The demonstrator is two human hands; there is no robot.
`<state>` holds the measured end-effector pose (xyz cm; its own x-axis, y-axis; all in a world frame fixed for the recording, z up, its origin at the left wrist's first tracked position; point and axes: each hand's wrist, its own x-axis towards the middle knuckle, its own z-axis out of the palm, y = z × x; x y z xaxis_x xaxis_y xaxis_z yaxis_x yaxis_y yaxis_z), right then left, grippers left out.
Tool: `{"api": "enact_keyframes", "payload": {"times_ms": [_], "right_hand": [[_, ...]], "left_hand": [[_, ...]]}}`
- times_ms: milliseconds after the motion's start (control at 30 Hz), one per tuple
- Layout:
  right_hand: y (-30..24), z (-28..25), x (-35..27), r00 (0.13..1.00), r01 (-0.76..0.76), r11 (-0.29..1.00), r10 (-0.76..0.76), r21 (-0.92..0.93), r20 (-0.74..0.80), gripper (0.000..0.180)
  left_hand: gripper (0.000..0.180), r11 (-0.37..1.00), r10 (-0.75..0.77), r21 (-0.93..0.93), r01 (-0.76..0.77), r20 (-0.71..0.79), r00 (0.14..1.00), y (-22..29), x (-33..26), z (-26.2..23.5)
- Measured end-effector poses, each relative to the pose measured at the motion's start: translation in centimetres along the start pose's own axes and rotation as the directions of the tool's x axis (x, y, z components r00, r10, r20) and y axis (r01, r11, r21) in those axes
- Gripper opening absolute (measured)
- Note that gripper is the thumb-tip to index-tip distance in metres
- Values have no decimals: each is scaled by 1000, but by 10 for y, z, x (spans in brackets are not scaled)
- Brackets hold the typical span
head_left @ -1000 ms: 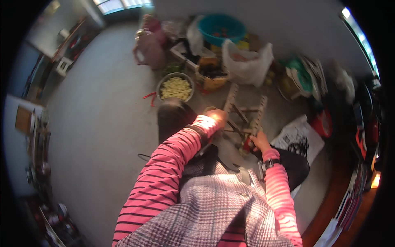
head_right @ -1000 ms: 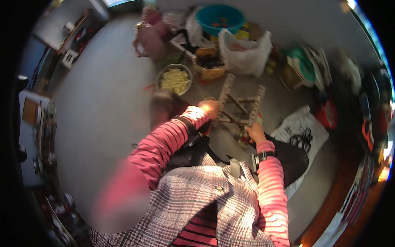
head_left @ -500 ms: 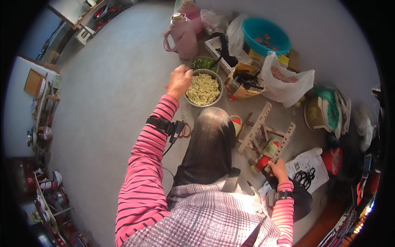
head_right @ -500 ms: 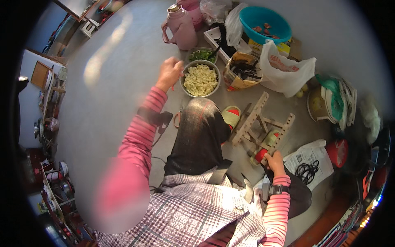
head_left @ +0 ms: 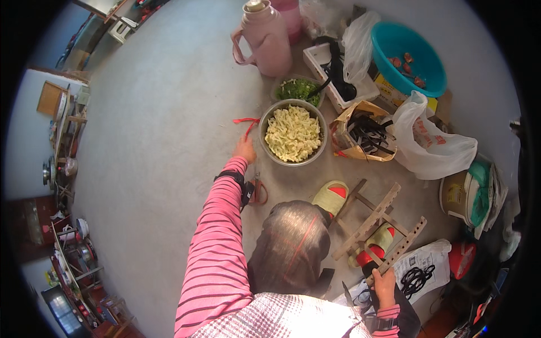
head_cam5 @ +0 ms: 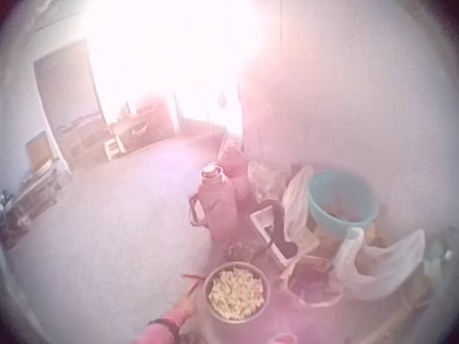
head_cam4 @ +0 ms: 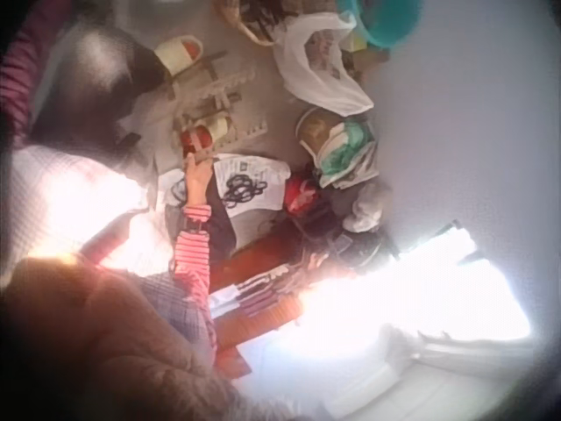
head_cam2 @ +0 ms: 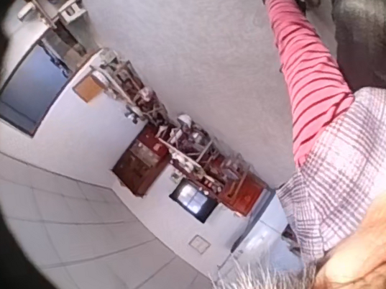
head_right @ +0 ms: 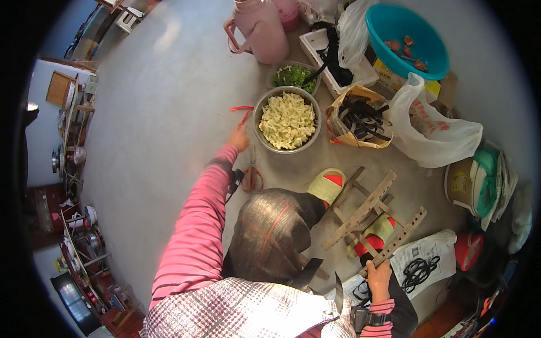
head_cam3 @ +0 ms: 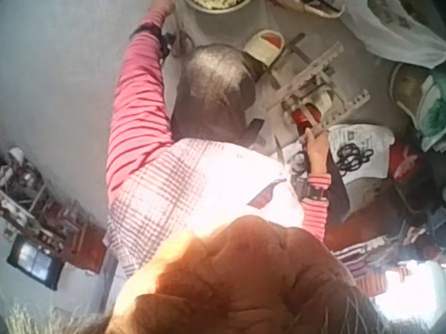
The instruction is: The person assembles a small wooden frame by cutting and tying its components together. They use scissors to trim a black strap and then tie the wooden pieces with a red strap.
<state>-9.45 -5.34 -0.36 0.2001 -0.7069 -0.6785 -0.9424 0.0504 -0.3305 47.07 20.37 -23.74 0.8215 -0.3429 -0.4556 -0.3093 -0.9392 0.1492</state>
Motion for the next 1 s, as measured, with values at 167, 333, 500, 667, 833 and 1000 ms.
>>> {"api": "enact_keyframes", "payload": {"times_ms": [167, 333, 500, 667, 833, 1000], "right_hand": [[9, 6, 4, 998, 24, 992, -31, -127, -51, 48], [7, 8, 5, 997, 18, 986, -29, -166, -65, 47], [-3, 5, 3, 991, 55, 967, -83, -249, -103, 48], [-7, 6, 3, 990, 34, 958, -71, -286, -120, 48], [-6, 8, 4, 984, 55, 944, -107, -327, -145, 50], [-6, 8, 3, 983, 55, 925, -115, -375, -141, 53]], "left_hand": [[52, 997, 42, 70, -43, 21, 999, -19, 52, 25], [51, 929, 237, 285, -236, 30, 971, -56, 99, 52], [37, 896, 442, 27, -443, 28, 896, -77, 127, 65], [30, 971, 239, -17, -239, 121, 963, -74, 111, 45], [24, 976, 88, -196, -94, -42, 995, -57, 52, 6], [19, 947, 36, -310, -77, -136, 990, -18, -28, -48]]}}
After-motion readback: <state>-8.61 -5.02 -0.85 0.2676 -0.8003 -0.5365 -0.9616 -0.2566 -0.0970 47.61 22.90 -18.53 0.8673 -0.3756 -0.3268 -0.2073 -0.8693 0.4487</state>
